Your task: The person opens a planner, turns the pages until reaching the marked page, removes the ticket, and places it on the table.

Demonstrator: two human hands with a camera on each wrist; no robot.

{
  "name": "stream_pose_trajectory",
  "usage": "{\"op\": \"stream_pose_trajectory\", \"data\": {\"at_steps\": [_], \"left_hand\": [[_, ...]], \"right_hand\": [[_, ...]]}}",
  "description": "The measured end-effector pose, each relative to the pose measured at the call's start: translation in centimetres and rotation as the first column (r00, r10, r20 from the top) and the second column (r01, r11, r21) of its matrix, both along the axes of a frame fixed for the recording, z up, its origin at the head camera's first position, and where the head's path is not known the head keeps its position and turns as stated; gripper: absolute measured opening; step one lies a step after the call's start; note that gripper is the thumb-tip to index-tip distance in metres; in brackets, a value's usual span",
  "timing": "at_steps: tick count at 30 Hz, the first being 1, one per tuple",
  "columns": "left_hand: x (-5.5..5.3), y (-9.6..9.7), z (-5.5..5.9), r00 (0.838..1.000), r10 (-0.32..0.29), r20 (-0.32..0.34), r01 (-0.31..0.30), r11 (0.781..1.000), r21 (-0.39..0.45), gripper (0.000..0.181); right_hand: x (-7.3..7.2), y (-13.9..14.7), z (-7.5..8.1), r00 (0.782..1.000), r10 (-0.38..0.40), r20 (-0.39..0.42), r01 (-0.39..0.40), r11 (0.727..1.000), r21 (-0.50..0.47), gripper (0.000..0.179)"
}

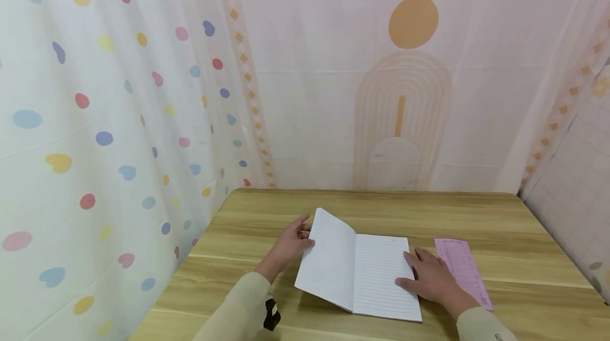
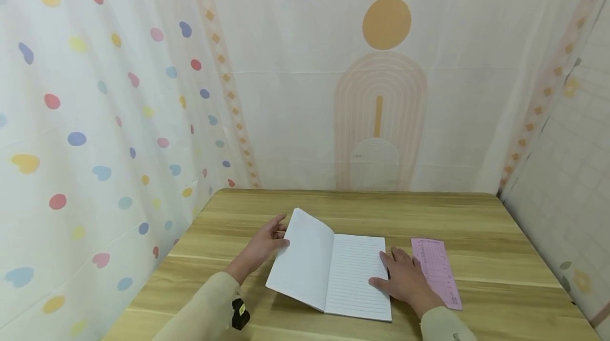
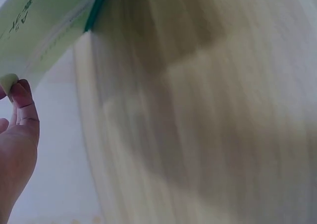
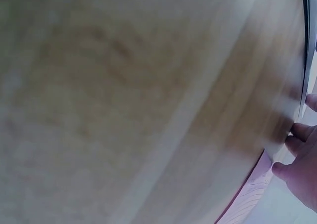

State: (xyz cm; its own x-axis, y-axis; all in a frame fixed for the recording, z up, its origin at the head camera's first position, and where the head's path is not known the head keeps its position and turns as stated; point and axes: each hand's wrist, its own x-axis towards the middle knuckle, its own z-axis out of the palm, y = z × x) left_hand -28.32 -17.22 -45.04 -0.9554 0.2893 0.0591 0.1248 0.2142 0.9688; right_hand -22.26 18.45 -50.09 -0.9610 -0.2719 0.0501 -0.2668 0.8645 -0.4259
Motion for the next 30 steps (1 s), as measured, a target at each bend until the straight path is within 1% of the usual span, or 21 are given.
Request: {"op": "stream_pose_trajectory", "data": {"at_steps": [5, 7, 9, 11, 12, 14, 15, 16, 18, 19, 20, 21, 22, 23, 24, 25, 27, 28, 29, 30], "left_hand": [[0.0, 1.3, 1.0, 0.999, 0.009, -0.033, -0.010, 1.000, -0.027, 0.073], [0.1, 2.0, 1.4, 0.999, -0.008, -0.037, 0.008, 1.000, -0.014, 0.070], [0.2, 2.9, 1.7, 0.998, -0.061, -0.034, 0.062, 0.998, 0.021, 0.065], [0.3, 3.9, 1.9, 0.992, -0.125, -0.020, 0.126, 0.990, 0.067, 0.061], [0.5, 4.4, 2.0, 0.986, -0.165, -0.014, 0.165, 0.983, 0.079, 0.059], [0.8, 5.6, 1.9, 0.973, -0.229, -0.003, 0.229, 0.971, 0.071, 0.057], [1.0, 6.3, 1.8, 0.968, -0.252, 0.001, 0.251, 0.967, 0.045, 0.057], [1.2, 6.9, 1.6, 0.963, -0.268, 0.002, 0.268, 0.963, 0.000, 0.057], [1.6, 8.1, 1.1, 0.957, -0.290, -0.004, 0.287, 0.949, -0.128, 0.058], [1.8, 8.6, 0.8, 0.957, -0.291, -0.002, 0.284, 0.937, -0.202, 0.060], [1.9, 9.1, 0.4, 0.953, -0.302, -0.013, 0.287, 0.916, -0.281, 0.061], [2.0, 9.6, 0.0, 0.949, -0.315, -0.016, 0.289, 0.887, -0.360, 0.063], [2.2, 9.9, -0.5, 0.946, -0.325, -0.013, 0.286, 0.850, -0.442, 0.066], [2.3, 10.3, -0.9, 0.943, -0.332, -0.010, 0.278, 0.805, -0.524, 0.068], [2.4, 10.5, -1.4, 0.938, -0.345, -0.013, 0.267, 0.748, -0.607, 0.071], [2.6, 10.7, -1.8, 0.932, -0.363, -0.014, 0.257, 0.686, -0.680, 0.073], [2.9, 10.8, -2.6, 0.916, -0.402, -0.021, 0.230, 0.567, -0.791, 0.077], [3.1, 10.7, -2.9, 0.911, -0.412, -0.022, 0.213, 0.515, -0.830, 0.079], [3.2, 10.7, -3.1, 0.904, -0.425, -0.031, 0.194, 0.475, -0.858, 0.079], [3.3, 10.6, -3.2, 0.897, -0.440, -0.042, 0.177, 0.444, -0.878, 0.080]], "right_hand": [[-0.1, 0.2, 0.2, 1.000, 0.010, -0.030, -0.009, 0.999, 0.035, 0.083], [-0.2, 0.5, 0.2, 0.999, 0.016, -0.048, -0.014, 0.999, 0.050, 0.079], [-0.1, 0.8, 0.3, 0.998, 0.021, -0.062, -0.018, 0.998, 0.056, 0.075], [-0.1, 1.1, 0.4, 0.997, 0.032, -0.070, -0.028, 0.998, 0.058, 0.073], [-0.1, 1.2, 0.4, 0.997, 0.035, -0.070, -0.031, 0.998, 0.057, 0.072], [0.0, 1.4, 0.5, 0.997, 0.038, -0.068, -0.035, 0.998, 0.050, 0.072], [0.1, 1.5, 0.6, 0.997, 0.042, -0.069, -0.038, 0.998, 0.052, 0.072], [0.1, 1.6, 0.6, 0.997, 0.043, -0.068, -0.039, 0.998, 0.052, 0.072], [0.2, 1.8, 0.7, 0.997, 0.041, -0.067, -0.038, 0.998, 0.051, 0.073], [0.3, 1.9, 0.7, 0.997, 0.040, -0.066, -0.037, 0.998, 0.049, 0.073], [0.3, 1.9, 0.7, 0.997, 0.041, -0.068, -0.038, 0.998, 0.050, 0.072], [0.3, 1.9, 0.8, 0.997, 0.040, -0.073, -0.036, 0.998, 0.053, 0.071], [0.4, 2.0, 0.8, 0.997, 0.036, -0.071, -0.032, 0.998, 0.055, 0.068], [0.4, 2.0, 0.9, 0.997, 0.031, -0.068, -0.027, 0.998, 0.058, 0.065], [0.4, 2.0, 0.9, 0.997, 0.026, -0.069, -0.022, 0.998, 0.065, 0.063], [0.4, 2.0, 1.0, 0.998, 0.018, -0.065, -0.014, 0.998, 0.064, 0.060], [0.5, 2.0, 1.1, 0.998, 0.007, -0.062, -0.003, 0.998, 0.070, 0.058], [0.5, 2.0, 1.2, 0.998, 0.004, -0.059, 0.000, 0.997, 0.072, 0.059], [0.5, 2.1, 1.4, 0.998, 0.005, -0.062, -0.001, 0.998, 0.068, 0.060], [0.5, 2.3, 1.4, 0.997, 0.009, -0.070, -0.005, 0.998, 0.067, 0.061]]}}
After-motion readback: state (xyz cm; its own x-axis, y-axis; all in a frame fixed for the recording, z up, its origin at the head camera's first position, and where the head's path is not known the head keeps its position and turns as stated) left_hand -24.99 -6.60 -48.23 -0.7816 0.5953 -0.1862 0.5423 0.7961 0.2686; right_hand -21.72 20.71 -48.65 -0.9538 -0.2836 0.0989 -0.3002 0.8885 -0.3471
